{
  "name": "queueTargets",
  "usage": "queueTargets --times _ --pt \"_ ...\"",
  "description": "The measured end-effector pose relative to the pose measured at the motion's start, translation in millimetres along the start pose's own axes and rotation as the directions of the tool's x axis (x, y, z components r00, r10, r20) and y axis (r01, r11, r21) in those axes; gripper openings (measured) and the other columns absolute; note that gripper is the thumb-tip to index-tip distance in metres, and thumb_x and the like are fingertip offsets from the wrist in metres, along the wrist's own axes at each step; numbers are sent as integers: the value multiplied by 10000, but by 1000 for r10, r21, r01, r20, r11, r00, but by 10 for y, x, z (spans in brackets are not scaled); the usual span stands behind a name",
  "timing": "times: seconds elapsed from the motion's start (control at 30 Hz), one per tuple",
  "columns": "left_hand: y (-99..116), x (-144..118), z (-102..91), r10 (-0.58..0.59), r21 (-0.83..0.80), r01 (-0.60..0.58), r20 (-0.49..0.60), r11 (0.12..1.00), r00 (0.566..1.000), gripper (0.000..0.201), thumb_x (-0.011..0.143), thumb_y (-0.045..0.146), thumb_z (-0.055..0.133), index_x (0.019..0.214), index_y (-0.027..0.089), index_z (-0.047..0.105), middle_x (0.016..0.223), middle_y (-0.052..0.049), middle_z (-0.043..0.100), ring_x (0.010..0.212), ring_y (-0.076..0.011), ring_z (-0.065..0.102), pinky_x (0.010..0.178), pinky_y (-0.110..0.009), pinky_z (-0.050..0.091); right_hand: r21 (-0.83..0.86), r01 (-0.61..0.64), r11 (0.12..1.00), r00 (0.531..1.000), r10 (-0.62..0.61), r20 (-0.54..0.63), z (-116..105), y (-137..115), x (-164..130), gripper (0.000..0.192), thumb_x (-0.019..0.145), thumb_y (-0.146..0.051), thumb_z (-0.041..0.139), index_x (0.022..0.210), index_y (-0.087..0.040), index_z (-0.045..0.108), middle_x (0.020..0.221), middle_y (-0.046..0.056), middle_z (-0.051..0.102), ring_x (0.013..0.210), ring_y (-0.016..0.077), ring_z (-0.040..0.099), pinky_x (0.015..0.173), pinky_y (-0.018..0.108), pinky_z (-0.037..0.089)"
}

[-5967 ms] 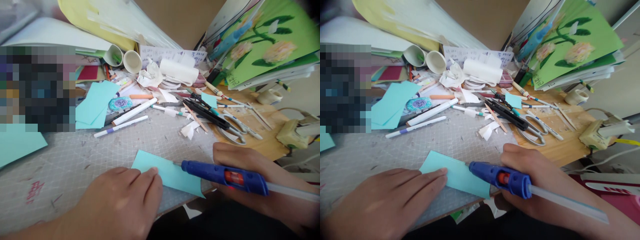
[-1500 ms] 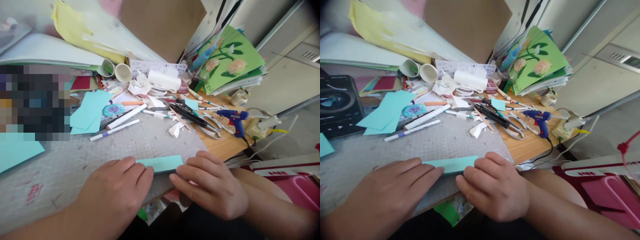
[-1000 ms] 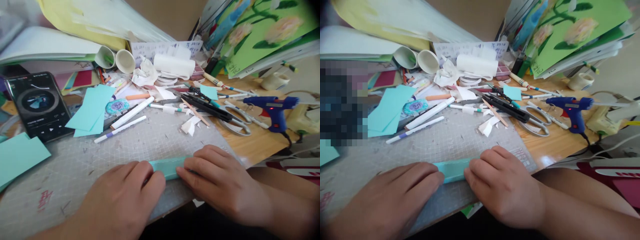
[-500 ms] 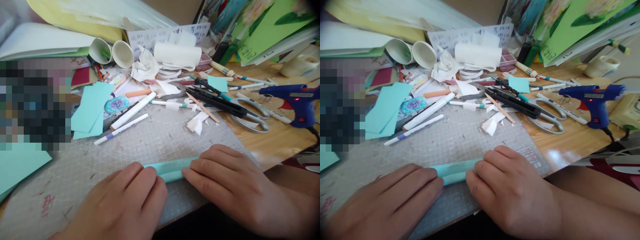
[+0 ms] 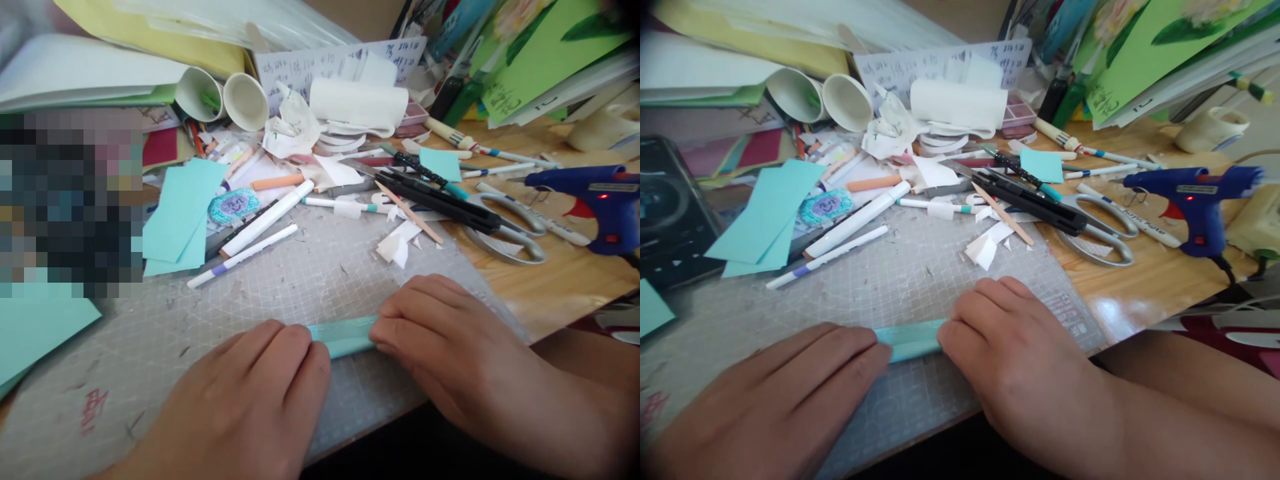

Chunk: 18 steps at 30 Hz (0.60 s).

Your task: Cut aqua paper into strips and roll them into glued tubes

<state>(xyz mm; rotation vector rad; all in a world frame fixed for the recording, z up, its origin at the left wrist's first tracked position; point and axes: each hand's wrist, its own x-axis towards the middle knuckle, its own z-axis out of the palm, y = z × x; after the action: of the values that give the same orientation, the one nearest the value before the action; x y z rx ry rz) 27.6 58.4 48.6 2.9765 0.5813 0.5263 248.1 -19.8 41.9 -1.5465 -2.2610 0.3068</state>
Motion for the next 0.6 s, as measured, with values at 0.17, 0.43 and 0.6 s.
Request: queueTargets --times 0.17,0.43,0.6 --pt "-24 -4 -9 -6 -30 9 88 1000 996 529 1034 226 76 956 224 600 761 -19 603 651 -197 522 576 -331 444 -75 70 995 997 -73 -36 -25 5 28 231 954 -114 440 917 -166 662 815 61 614 757 213 487 682 374 366" --pt "-55 -44 52 49 -39 -49 3 998 999 487 1027 198 137 899 205 606 754 -31 564 667 -198 490 569 -338 429 -181 192 965 980 -200 -27 -80 7 54 361 1009 -167 338 908 -154 684 806 76 643 759 217 521 691 382 368" --pt "-70 -18 27 37 -37 -37 1 999 999 428 1014 171 221 937 198 641 851 -52 601 738 -213 519 619 -363 465 -204 184 962 979 -197 -44 -93 3 48 319 998 -166 383 933 -144 695 842 82 656 790 226 539 702 385 396"
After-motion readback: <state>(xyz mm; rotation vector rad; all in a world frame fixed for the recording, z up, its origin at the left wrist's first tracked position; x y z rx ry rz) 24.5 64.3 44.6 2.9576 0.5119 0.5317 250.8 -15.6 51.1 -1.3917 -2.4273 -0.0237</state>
